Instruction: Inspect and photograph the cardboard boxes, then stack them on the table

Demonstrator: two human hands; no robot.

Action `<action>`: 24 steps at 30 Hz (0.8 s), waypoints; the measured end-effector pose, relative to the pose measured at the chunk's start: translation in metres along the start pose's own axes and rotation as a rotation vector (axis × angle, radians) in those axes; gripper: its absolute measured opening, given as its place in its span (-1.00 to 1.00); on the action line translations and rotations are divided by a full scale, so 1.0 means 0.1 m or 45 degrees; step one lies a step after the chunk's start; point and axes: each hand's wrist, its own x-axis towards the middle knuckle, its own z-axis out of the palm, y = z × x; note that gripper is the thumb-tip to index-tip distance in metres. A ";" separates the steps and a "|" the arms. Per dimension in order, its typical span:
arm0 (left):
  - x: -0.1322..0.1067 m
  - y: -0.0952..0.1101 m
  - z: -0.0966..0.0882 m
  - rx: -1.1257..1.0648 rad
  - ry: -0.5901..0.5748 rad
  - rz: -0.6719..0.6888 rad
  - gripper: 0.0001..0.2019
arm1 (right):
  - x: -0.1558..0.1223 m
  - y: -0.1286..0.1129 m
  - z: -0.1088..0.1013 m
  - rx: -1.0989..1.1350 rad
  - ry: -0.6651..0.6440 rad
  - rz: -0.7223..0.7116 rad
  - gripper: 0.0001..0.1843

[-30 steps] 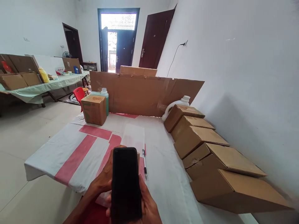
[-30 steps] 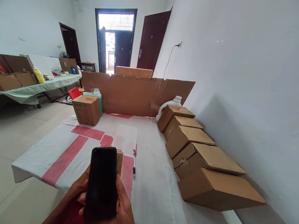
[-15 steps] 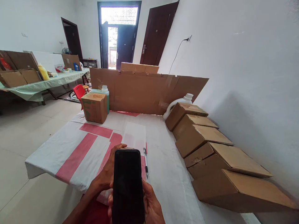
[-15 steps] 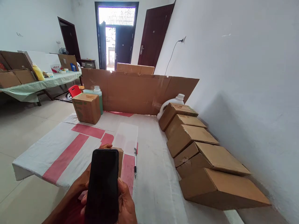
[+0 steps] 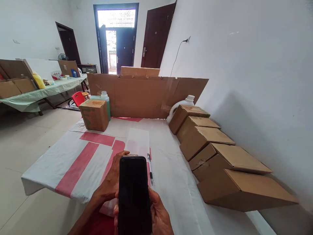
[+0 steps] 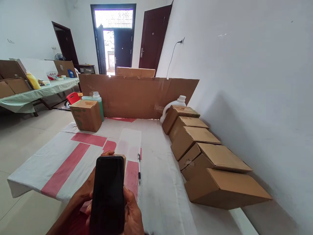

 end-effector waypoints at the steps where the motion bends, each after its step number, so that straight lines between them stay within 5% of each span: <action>1: 0.00 0.00 -0.02 0.001 -0.037 -0.006 -0.20 | -0.02 -0.03 0.00 -0.018 0.019 -0.029 -0.32; 6: -0.03 -0.10 -0.09 0.021 -0.058 -0.150 -0.20 | -0.04 -0.44 -0.25 -0.237 0.413 -0.486 -0.30; 10: -0.02 -0.23 -0.11 -0.065 0.002 -0.220 -0.16 | 0.14 -0.96 -0.96 -0.949 1.085 -0.985 -0.34; 13: 0.01 -0.28 -0.10 -0.121 0.040 -0.251 -0.15 | 0.28 -1.23 -1.54 -1.168 1.347 -0.976 -0.35; 16: 0.06 -0.35 -0.12 -0.140 0.055 -0.296 -0.11 | 0.32 -1.32 -1.90 -1.344 1.540 -0.870 -0.43; 19: 0.12 -0.42 -0.15 -0.149 0.003 -0.360 -0.07 | 0.27 -1.30 -2.04 -1.568 1.646 -0.761 -0.64; 24: 0.22 -0.60 -0.09 -0.246 0.019 -0.408 -0.06 | 0.19 -1.25 -2.05 -1.912 1.757 -0.710 -0.70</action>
